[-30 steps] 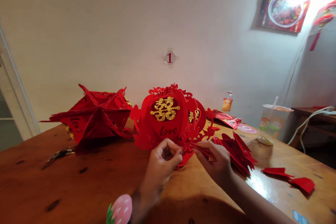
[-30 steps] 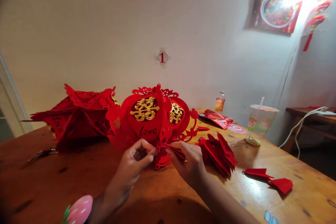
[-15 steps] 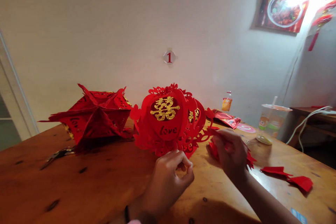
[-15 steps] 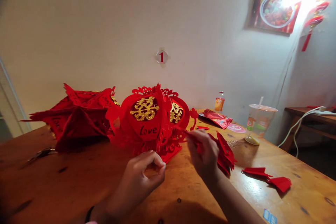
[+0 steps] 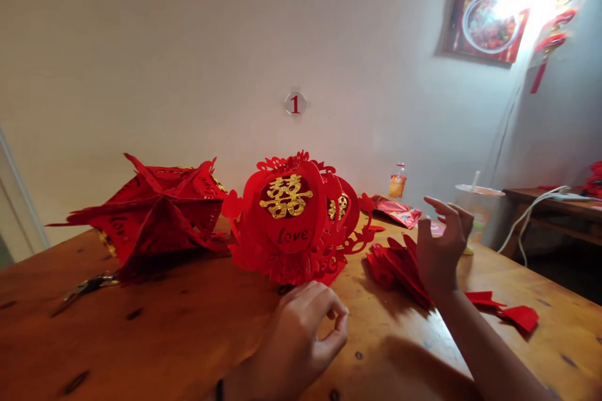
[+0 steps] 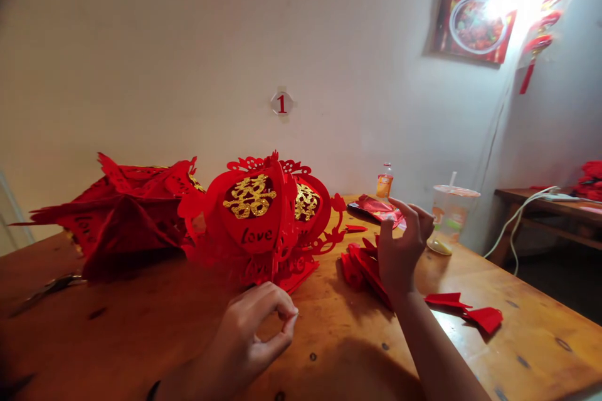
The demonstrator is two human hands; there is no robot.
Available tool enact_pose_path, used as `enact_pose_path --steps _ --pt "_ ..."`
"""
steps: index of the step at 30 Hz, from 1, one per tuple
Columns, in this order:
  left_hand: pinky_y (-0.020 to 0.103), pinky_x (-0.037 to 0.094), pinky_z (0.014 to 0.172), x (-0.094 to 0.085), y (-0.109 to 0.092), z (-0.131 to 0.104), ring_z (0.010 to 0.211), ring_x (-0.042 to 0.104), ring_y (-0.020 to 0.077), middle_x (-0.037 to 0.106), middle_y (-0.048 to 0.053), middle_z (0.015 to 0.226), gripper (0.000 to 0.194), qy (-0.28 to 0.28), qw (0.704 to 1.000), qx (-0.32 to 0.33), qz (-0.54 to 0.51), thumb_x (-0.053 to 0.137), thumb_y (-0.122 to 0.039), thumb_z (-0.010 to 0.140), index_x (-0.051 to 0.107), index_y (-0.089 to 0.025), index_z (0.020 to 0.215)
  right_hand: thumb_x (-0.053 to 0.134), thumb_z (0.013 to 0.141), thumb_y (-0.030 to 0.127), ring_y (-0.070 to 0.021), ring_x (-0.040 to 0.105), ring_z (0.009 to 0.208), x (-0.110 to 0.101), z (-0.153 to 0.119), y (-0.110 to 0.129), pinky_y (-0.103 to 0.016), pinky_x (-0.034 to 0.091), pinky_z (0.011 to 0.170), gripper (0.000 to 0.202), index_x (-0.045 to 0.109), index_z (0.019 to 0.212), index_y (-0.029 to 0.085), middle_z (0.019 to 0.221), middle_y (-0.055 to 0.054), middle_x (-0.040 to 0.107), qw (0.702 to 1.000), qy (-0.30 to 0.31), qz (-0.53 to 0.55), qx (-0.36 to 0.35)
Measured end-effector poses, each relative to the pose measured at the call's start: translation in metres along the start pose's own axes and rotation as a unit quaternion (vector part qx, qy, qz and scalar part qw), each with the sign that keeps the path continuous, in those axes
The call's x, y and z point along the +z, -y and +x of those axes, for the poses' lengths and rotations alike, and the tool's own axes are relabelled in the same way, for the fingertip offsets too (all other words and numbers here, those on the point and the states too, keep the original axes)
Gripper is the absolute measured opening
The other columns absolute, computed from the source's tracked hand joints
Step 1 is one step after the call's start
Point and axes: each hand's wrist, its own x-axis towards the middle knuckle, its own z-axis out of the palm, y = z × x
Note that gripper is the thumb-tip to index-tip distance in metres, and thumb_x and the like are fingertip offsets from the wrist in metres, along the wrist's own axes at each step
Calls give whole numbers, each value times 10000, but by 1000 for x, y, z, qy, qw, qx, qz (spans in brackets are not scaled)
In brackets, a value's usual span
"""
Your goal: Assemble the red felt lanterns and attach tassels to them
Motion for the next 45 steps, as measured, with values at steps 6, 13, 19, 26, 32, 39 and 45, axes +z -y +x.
enact_pose_path --steps 6,13,19,26,32,39,45 --pt "215 416 667 -2 -2 3 687 559 113 590 -16 714 76 -20 996 -59 -62 522 -113 757 533 -185 738 484 781 128 -196 482 929 -4 0 8 -388 397 852 200 615 930 159 909 -56 522 998 -15 54 6" --pt "190 412 609 -2 6 15 660 515 98 537 -19 695 117 -131 916 -210 -315 579 -275 774 522 -175 752 498 802 84 -141 535 769 -11 -33 63 -281 431 684 190 572 941 191 829 -28 558 927 240 258 -130" --pt "174 406 610 -2 9 18 648 486 74 478 -50 678 273 -161 868 -201 -426 635 -294 743 387 -186 707 519 849 224 -120 571 739 -8 -61 88 -239 457 658 156 604 977 200 857 -35 622 792 477 380 31" --pt "177 404 580 -5 6 20 633 497 74 524 -46 679 346 -162 855 -201 -450 672 -294 707 344 -187 691 600 801 293 -72 542 581 -3 -63 84 -197 449 566 131 674 859 202 721 9 579 676 512 476 234" --pt "177 399 577 -6 4 20 603 486 58 511 -62 646 348 -145 849 -196 -469 671 -236 716 328 -187 692 674 734 279 -75 545 527 -3 -62 86 -217 467 566 132 672 816 175 637 22 596 618 529 488 315" --pt "185 405 567 -10 -2 23 559 512 51 504 -83 608 374 -128 827 -187 -515 667 -217 723 296 -188 678 715 691 275 -99 601 581 -2 -62 87 -228 494 607 123 696 766 180 644 2 650 588 514 512 358" --pt "189 414 569 -11 -2 25 559 519 54 514 -87 593 367 -114 821 -186 -528 652 -201 737 290 -188 675 738 664 273 -96 606 554 -3 -62 87 -221 484 595 132 696 744 178 606 10 653 559 511 529 382"
